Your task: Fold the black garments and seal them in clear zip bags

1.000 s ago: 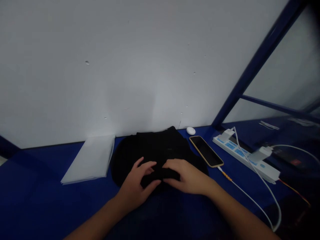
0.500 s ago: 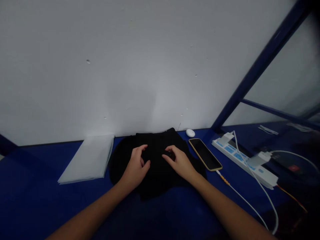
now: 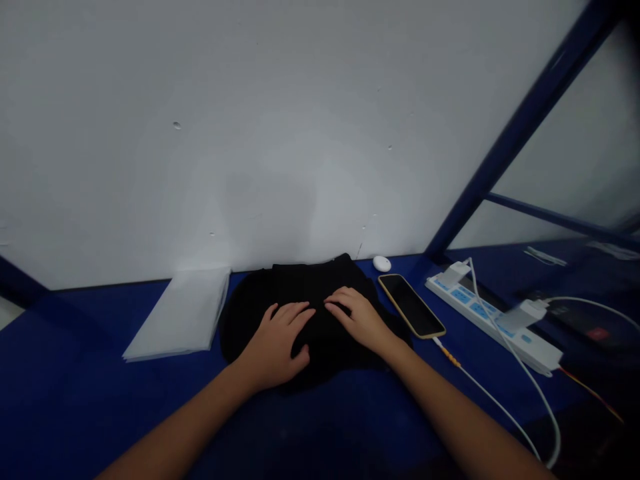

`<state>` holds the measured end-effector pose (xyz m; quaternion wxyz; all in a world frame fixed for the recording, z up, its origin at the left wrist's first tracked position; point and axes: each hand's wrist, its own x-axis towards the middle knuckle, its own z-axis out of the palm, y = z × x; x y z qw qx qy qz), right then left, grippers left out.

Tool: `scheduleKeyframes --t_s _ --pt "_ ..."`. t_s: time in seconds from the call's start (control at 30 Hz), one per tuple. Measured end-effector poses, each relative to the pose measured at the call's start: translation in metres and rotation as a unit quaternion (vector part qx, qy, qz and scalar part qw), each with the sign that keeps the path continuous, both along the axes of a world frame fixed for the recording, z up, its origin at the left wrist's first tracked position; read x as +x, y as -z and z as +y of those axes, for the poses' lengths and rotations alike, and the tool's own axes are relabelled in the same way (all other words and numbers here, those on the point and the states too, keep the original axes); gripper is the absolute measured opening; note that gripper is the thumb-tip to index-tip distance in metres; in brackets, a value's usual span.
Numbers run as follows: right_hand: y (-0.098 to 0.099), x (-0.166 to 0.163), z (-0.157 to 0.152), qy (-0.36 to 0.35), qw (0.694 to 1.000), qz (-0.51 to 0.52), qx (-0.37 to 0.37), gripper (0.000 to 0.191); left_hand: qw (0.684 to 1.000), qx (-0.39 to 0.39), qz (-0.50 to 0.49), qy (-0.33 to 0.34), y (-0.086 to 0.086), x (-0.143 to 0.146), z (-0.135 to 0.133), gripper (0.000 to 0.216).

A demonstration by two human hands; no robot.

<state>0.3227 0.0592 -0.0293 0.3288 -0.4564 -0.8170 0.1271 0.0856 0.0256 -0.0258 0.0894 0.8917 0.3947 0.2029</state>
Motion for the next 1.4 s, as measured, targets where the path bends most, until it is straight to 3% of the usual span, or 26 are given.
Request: scheduleKeyframes --t_s 0.2,0.37,0.4,0.57,0.63,0.73,0.87,1.0,1.13,1.2,1.27,1.33,1.4 --pt "-0.009 0.012 -0.003 -0.043 0.998 -0.039 -0.024 0.033 0.999 -0.016 -0.030 -0.008 0.007 -0.007 0.011 0.068" --pt "-0.014 0.015 -0.010 -0.072 0.994 -0.083 -0.028 0.083 0.997 -0.004 -0.071 -0.028 0.009 -0.006 0.023 0.038" --pt "-0.014 0.014 -0.010 -0.067 0.994 -0.078 -0.022 0.082 0.996 0.001 -0.087 -0.029 0.008 -0.004 0.025 0.032" --pt "-0.005 0.008 -0.006 0.005 1.000 0.030 -0.002 0.034 0.975 -0.024 -0.220 -0.036 -0.009 0.013 0.026 0.018" --pt "-0.002 0.006 -0.005 0.053 0.995 0.078 0.022 0.042 0.943 -0.088 -0.317 -0.056 -0.014 0.021 0.026 0.021" --pt "-0.006 0.003 -0.009 0.106 0.986 0.066 0.112 0.066 0.859 -0.209 -0.460 -0.081 -0.013 0.030 0.029 0.028" --pt "-0.015 -0.008 -0.020 0.035 0.976 -0.094 0.192 0.099 0.743 -0.368 -0.555 -0.064 -0.009 0.036 0.032 0.032" --pt "-0.015 -0.020 -0.023 -0.028 0.962 -0.206 0.176 0.091 0.653 -0.492 -0.576 -0.021 -0.010 0.035 0.028 0.031" --pt "-0.007 -0.018 -0.018 -0.078 0.956 -0.202 0.196 0.089 0.608 -0.567 -0.556 -0.018 -0.014 0.024 0.018 0.028" --pt "-0.003 -0.014 -0.017 -0.109 0.952 -0.185 0.219 0.085 0.612 -0.592 -0.525 -0.010 -0.017 0.009 0.013 0.026" --pt "-0.001 -0.010 -0.016 -0.127 0.949 -0.172 0.231 0.082 0.641 -0.593 -0.487 -0.002 -0.022 -0.015 0.013 0.030" --pt "-0.003 -0.009 -0.014 -0.127 0.951 -0.160 0.232 0.082 0.701 -0.548 -0.457 -0.026 -0.027 -0.050 0.018 0.036" --pt "-0.007 -0.010 -0.008 -0.117 0.956 -0.145 0.228 0.084 0.787 -0.422 -0.436 -0.113 -0.029 -0.088 0.030 0.035"
